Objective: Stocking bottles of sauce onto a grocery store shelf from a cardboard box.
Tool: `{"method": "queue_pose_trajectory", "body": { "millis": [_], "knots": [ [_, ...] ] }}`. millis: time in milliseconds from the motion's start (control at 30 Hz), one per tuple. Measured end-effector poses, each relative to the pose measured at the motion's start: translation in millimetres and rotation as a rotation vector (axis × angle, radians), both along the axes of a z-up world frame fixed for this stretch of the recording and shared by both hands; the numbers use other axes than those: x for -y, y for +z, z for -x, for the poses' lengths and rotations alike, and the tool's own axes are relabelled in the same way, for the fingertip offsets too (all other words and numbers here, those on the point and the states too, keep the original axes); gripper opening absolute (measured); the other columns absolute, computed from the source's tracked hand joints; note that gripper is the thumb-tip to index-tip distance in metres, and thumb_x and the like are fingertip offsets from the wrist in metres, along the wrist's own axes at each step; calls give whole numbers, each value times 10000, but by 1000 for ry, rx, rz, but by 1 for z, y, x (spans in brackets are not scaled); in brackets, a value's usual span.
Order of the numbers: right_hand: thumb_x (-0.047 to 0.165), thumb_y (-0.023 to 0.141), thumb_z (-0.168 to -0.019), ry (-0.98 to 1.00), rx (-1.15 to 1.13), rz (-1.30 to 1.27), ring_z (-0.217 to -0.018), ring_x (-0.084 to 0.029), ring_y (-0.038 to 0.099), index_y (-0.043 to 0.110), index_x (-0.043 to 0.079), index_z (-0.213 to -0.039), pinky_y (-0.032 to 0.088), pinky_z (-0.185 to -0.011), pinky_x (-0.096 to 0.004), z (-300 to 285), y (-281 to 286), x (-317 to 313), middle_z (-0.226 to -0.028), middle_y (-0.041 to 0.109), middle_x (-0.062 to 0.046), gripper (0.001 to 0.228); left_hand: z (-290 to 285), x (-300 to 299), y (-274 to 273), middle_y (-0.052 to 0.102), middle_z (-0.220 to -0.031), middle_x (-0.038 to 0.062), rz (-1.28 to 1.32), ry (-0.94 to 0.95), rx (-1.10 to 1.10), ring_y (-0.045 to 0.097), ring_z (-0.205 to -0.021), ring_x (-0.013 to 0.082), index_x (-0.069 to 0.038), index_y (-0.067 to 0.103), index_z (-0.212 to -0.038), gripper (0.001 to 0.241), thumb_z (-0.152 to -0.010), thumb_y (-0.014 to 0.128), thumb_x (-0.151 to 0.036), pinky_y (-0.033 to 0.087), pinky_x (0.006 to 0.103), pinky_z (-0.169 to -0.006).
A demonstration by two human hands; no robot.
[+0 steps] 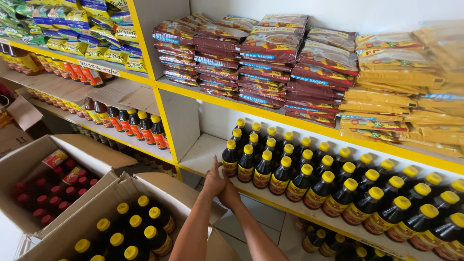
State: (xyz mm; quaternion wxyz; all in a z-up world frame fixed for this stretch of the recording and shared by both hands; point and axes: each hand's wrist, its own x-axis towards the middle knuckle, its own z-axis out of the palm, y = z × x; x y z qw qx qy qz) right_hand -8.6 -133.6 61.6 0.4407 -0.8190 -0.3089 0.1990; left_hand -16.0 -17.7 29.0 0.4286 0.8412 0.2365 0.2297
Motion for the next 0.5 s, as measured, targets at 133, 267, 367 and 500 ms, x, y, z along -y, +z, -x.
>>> {"method": "queue_pose_trajectory", "body": {
  "millis": [133, 267, 367, 500],
  "knots": [
    [274, 709, -873, -2, -9, 7, -1319, -361, 545, 159, 205, -1627, 474, -1029, -434, -4, -9, 3, -1491, 518, -165, 936, 3, 6, 5, 540, -1500, 154, 43, -44, -26, 536, -1335, 399, -170, 37, -1655, 899, -947, 585, -88, 439, 411, -1106],
    [236, 746, -811, 49, 41, -89, -1164, -356, 681, 549, 96, -1315, 531, -948, -421, -11, -51, 15, -1244, 708, -172, 559, 15, 18, 25, 434, -1506, 234, 7, 16, -27, 468, -1338, 439, -145, 45, -1602, 1030, -779, 637, 38, 447, 421, -1066],
    [191, 749, -786, 27, 141, -195, -1083, -353, 711, 690, 55, -1155, 547, -901, -427, -15, -56, 24, -1123, 753, -182, 398, 21, 26, 37, 546, -1365, 236, 23, 20, 101, 560, -1233, 414, -99, 232, -1524, 888, -735, 604, 69, 493, 430, -994],
    [171, 646, -944, -99, 356, -255, -934, -342, 700, 749, 37, -1042, 538, -779, -445, -32, -65, 14, -964, 749, -204, 195, 50, 39, 61, 766, -1026, 181, 60, 4, 192, 740, -981, 344, -76, 697, -1230, 347, -896, 606, -103, 575, 422, -838]
  ]
}}
